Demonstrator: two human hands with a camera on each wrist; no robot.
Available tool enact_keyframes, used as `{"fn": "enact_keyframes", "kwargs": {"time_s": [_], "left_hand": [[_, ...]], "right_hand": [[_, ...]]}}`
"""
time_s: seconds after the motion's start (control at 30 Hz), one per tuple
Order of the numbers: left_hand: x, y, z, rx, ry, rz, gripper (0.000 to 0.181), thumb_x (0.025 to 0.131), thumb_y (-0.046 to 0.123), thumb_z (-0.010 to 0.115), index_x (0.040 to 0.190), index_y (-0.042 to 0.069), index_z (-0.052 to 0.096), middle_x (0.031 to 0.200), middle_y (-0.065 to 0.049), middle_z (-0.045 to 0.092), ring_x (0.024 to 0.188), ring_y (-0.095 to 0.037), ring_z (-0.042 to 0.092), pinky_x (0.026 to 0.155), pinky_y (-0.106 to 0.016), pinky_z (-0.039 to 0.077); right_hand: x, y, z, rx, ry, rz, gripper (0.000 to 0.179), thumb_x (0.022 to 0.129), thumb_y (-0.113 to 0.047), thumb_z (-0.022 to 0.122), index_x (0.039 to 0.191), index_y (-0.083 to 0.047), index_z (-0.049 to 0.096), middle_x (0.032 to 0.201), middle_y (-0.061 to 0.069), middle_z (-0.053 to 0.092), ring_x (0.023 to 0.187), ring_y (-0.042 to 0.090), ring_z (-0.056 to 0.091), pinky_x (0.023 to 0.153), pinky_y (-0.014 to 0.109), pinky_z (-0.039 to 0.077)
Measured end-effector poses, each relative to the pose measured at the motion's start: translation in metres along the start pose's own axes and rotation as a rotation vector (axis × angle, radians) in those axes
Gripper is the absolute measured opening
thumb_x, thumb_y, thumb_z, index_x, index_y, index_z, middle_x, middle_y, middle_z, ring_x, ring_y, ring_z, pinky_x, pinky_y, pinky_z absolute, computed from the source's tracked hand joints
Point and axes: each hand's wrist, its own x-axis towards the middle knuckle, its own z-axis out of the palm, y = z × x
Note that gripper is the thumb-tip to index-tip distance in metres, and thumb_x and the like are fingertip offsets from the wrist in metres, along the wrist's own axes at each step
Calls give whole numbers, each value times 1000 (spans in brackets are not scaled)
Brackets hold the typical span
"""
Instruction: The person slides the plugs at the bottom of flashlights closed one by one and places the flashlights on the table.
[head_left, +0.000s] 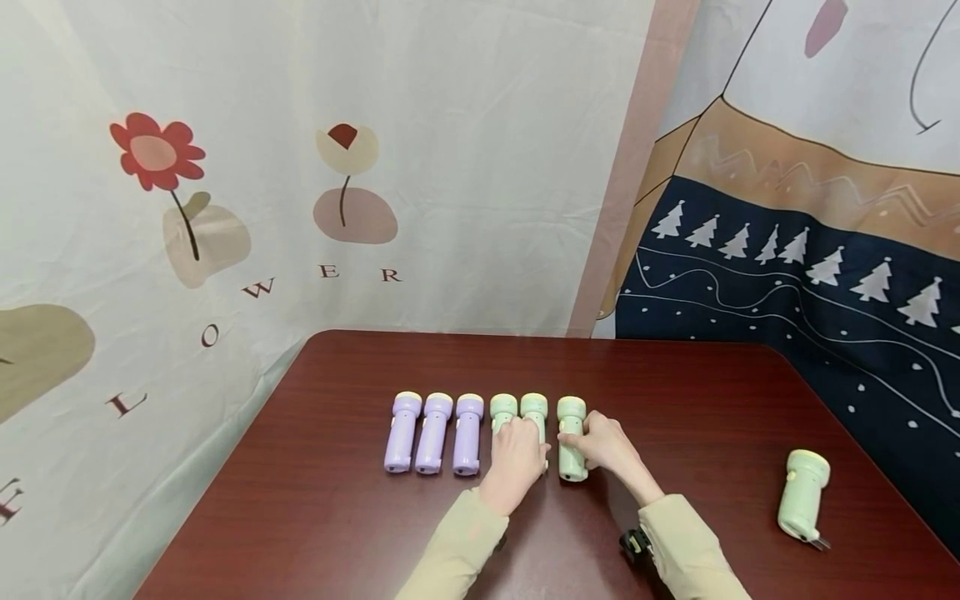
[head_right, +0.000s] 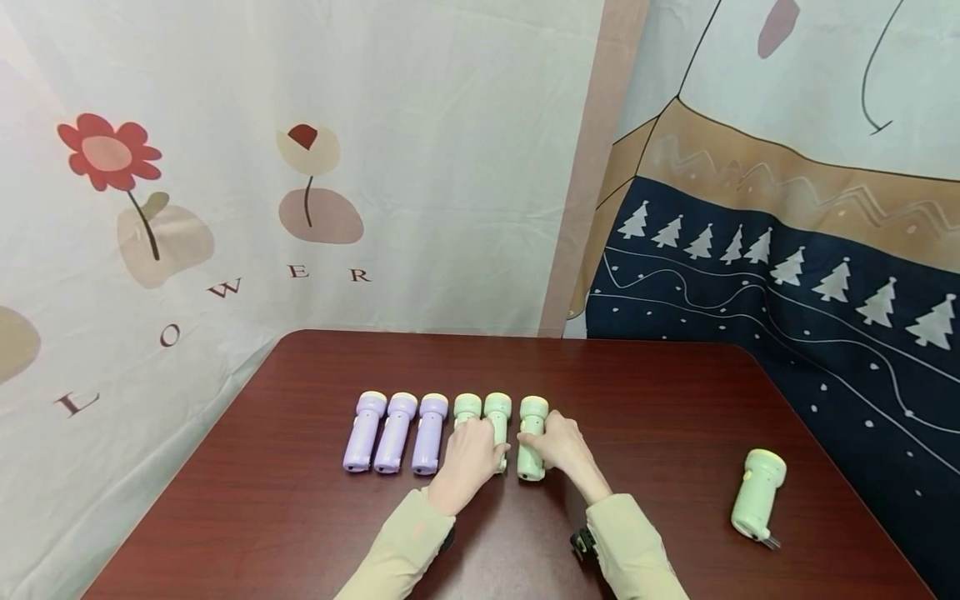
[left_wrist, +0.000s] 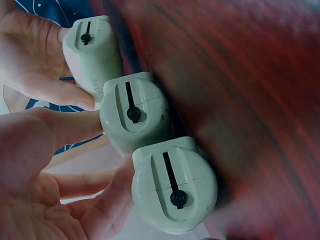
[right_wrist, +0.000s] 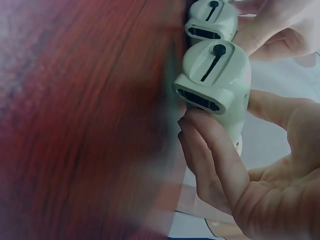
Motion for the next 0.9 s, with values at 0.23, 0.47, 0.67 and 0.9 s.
{"fn": "enact_keyframes", "kwargs": {"time_s": [0.23, 0.47, 0.67, 0.9], "left_hand": [[1, 2, 0, 20, -37, -23, 26, 71, 26, 81, 72, 4, 66, 70, -12, 63, 63, -28, 63, 53, -35, 50], [1, 3, -1, 42, -35, -17, 26, 71, 27, 80, 73, 5, 66, 72, -12, 64, 65, -27, 64, 53, -35, 50], [3, 4, -1, 34, -58, -25, 27, 73, 27, 79, 76, 4, 67, 74, -13, 64, 66, -28, 63, 54, -36, 50], [2, 3, -1, 48, -55, -19, 28, 72, 29, 80, 76, 4, 67, 74, -13, 65, 66, -26, 64, 55, -35, 51]], "right_hand": [[9, -1, 4, -37, -30, 2, 34, 82, -28, 71, 71, -4, 51, 64, 10, 56, 49, 16, 60, 52, 30, 51], [15, -2, 7, -61, -33, 9, 36, 82, -31, 72, 68, -6, 50, 62, 8, 56, 48, 15, 61, 51, 28, 49], [16, -2, 8, -59, -25, 13, 39, 81, -32, 72, 61, -9, 48, 53, 4, 53, 47, 15, 59, 50, 28, 51], [12, -1, 6, -50, -22, 11, 40, 82, -34, 71, 62, -10, 46, 54, 3, 50, 50, 15, 60, 52, 28, 51]]}}
